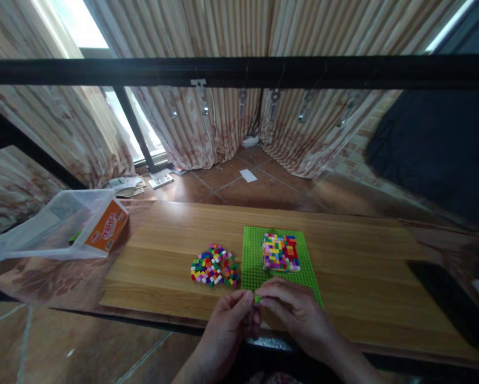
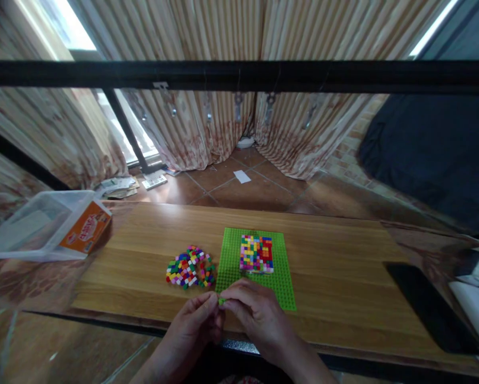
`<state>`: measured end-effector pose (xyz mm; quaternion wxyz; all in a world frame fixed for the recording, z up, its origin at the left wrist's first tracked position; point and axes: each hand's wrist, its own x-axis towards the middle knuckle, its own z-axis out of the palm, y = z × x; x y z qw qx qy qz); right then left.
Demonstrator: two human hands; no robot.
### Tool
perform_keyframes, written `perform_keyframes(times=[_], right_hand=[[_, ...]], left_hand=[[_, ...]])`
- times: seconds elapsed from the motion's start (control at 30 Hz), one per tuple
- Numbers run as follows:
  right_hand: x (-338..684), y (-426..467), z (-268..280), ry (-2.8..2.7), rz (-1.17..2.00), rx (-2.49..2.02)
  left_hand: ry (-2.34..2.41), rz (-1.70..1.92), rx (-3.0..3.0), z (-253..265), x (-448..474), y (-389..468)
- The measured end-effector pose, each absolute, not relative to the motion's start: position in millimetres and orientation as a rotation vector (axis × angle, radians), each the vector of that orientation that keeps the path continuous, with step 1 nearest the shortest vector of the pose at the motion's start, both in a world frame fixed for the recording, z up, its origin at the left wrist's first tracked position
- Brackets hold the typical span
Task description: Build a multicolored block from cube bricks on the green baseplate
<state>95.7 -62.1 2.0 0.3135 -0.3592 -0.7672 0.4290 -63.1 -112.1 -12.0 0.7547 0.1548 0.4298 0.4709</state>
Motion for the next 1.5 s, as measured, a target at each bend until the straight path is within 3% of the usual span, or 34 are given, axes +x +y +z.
perform_keyframes(times=[0.27, 0.77, 1.27, 1.5], right_hand=[[143.0, -15.9, -23.8, -1.541, 0.689, -1.409], [129.3, 4.9, -39.1, -1.561, 0.493, -1.482], [118.3, 19.3, -50.8, -1.003, 0.994, -1.437], [112.3, 21.0, -46.4, -0.935, 1.053, -1.399]], left_hand=[[1.189, 1.129, 0.72, -15.5, -49.6, -81.6], [1.309, 1.13, 0.74, -24.0, -48.5, -74.8], [1.323, 1.134, 0.738, -23.5, -52.3, -79.9], [1.295, 1.132, 0.713, -26.8, -55.4, -83.8]])
